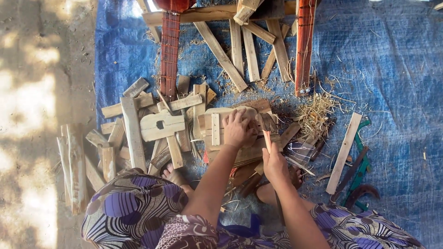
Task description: Assembling the wooden body of a stringed instrument using a hammer and nails on a ground-level workspace.
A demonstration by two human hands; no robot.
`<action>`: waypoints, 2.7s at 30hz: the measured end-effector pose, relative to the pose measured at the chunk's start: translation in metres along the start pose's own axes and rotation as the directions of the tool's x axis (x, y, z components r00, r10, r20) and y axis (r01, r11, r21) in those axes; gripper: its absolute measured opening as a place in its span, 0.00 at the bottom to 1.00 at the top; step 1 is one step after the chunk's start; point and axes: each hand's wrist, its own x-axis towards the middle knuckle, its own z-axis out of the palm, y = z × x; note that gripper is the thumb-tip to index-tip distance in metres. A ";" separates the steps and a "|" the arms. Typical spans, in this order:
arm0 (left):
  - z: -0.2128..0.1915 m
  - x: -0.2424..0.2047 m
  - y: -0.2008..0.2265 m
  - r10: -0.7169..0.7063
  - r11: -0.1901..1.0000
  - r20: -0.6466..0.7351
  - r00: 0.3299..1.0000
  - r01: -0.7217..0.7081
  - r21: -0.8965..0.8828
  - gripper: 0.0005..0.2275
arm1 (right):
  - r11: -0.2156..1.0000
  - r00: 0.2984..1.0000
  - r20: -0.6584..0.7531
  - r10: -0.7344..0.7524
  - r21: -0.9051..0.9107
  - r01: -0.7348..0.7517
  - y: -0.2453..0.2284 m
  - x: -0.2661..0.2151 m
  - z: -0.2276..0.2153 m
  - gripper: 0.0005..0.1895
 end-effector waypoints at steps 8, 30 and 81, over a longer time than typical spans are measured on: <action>0.007 0.003 -0.006 -0.074 0.997 0.098 0.992 0.077 -0.031 0.21 | 0.998 0.998 0.061 0.015 -0.059 -0.012 0.020 0.021 0.029 0.17; 0.005 0.002 -0.004 -0.100 0.992 0.211 0.972 0.114 -0.059 0.21 | 0.994 0.989 -0.143 -0.033 0.102 0.048 -0.016 -0.011 -0.009 0.14; 0.054 0.016 -0.006 0.173 0.985 -0.039 0.984 -0.173 0.015 0.08 | 0.909 0.947 0.162 0.278 0.275 -0.314 -0.008 -0.028 0.003 0.18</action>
